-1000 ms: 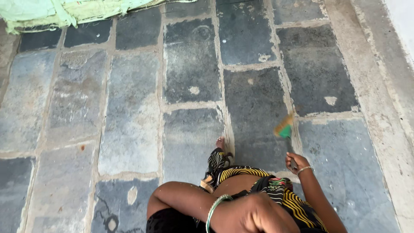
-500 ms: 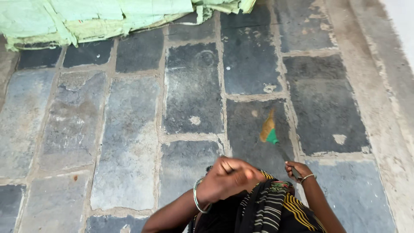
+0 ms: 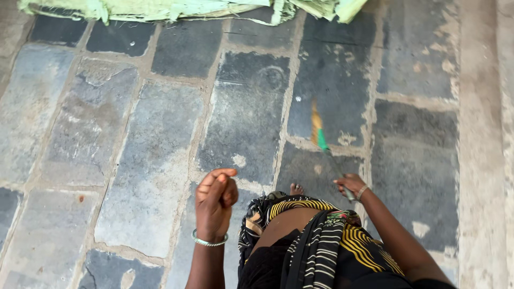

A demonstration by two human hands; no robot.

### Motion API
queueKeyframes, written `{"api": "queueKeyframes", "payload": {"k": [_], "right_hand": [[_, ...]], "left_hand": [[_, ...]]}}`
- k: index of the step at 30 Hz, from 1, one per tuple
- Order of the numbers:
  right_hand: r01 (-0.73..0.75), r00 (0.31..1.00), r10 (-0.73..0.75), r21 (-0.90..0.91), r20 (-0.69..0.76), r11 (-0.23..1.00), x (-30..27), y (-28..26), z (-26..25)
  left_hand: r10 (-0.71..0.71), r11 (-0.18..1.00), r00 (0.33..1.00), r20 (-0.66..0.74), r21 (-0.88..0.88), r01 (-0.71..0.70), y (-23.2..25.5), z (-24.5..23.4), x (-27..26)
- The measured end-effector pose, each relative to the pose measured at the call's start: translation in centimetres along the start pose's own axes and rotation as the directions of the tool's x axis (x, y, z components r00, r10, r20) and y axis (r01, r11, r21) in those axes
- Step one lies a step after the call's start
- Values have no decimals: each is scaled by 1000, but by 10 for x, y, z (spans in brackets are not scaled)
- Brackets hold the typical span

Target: The person sweeps debris and leaves across a stone patio and dirt ground using a handheld broom, eventually gathering burnt material near a bed.

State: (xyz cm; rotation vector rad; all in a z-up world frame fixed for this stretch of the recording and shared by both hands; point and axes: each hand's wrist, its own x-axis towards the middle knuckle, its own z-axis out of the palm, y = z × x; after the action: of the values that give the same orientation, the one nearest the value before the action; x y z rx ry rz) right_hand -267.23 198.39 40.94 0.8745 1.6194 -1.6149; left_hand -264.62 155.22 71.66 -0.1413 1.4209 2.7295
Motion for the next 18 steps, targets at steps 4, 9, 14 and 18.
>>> {"api": "queueKeyframes", "payload": {"k": [4, 9, 14, 18], "right_hand": [[188, 974, -130, -349, 184, 918, 73, -65, 35], [143, 904, 70, -452, 421, 881, 152, -113, 102], [182, 746, 368, -702, 555, 689, 227, -147, 181], [447, 592, 479, -758, 649, 475, 290, -196, 241]], "left_hand": [[79, 997, 990, -119, -4, -80, -8, 8, 37], [70, 996, 912, -405, -16, -84, -25, 5, 76], [87, 996, 836, -542, 33, -82, -43, -7, 144], [55, 998, 774, -631, 47, -33, -76, -24, 224]]}}
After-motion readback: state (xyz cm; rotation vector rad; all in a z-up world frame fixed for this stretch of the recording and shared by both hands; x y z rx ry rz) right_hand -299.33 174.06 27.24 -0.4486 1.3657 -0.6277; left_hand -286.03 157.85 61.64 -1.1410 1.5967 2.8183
